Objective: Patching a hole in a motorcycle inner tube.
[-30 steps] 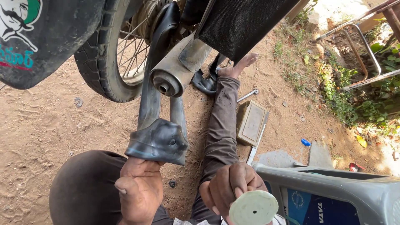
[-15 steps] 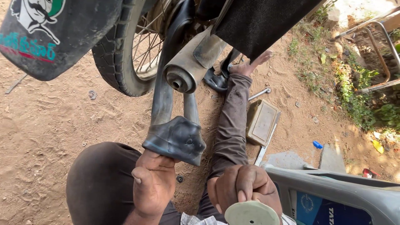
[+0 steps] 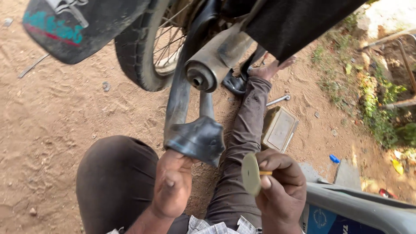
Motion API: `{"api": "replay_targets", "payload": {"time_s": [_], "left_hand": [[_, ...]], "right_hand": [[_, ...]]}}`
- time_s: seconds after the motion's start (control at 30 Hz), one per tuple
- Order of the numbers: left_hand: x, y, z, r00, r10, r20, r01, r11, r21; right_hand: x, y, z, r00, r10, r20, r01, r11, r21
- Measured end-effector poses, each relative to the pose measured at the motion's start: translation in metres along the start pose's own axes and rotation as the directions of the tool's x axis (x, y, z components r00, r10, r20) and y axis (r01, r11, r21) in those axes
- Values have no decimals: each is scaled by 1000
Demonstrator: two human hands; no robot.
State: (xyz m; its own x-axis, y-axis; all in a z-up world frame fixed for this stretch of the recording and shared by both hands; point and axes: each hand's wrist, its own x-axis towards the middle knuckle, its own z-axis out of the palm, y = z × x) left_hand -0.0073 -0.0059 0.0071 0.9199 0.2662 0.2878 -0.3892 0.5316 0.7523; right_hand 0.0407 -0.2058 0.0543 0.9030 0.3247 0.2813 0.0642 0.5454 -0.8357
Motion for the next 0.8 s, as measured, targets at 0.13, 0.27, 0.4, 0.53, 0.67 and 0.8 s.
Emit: {"api": "replay_targets", "payload": {"time_s": [0.13, 0.27, 0.4, 0.53, 0.67, 0.8], "left_hand": [[5, 7, 5, 1000, 9, 14, -9, 1000, -10], [5, 7, 7, 1000, -17, 6, 17, 1000, -19], [-2, -4, -1, 999, -36, -3, 36, 999, 26], [6, 8, 4, 1000, -18, -19, 17, 999, -30], [1, 4, -1, 999, -40, -16, 37, 993, -116], [3, 8, 2, 999, -36, -35, 31, 990, -140]], "right_hand": [[1, 2, 11, 991, -86, -103, 55, 960, -273], [7, 6, 23, 989, -87, -120, 20, 881, -472], [12, 11, 28, 992, -99, -84, 33, 817, -575], [13, 14, 28, 993, -104, -55, 52, 807, -588], [10, 16, 30, 990, -121, -75, 50, 791, -610], [9, 22, 20, 983, -174, -51, 98, 747, -658]]}}
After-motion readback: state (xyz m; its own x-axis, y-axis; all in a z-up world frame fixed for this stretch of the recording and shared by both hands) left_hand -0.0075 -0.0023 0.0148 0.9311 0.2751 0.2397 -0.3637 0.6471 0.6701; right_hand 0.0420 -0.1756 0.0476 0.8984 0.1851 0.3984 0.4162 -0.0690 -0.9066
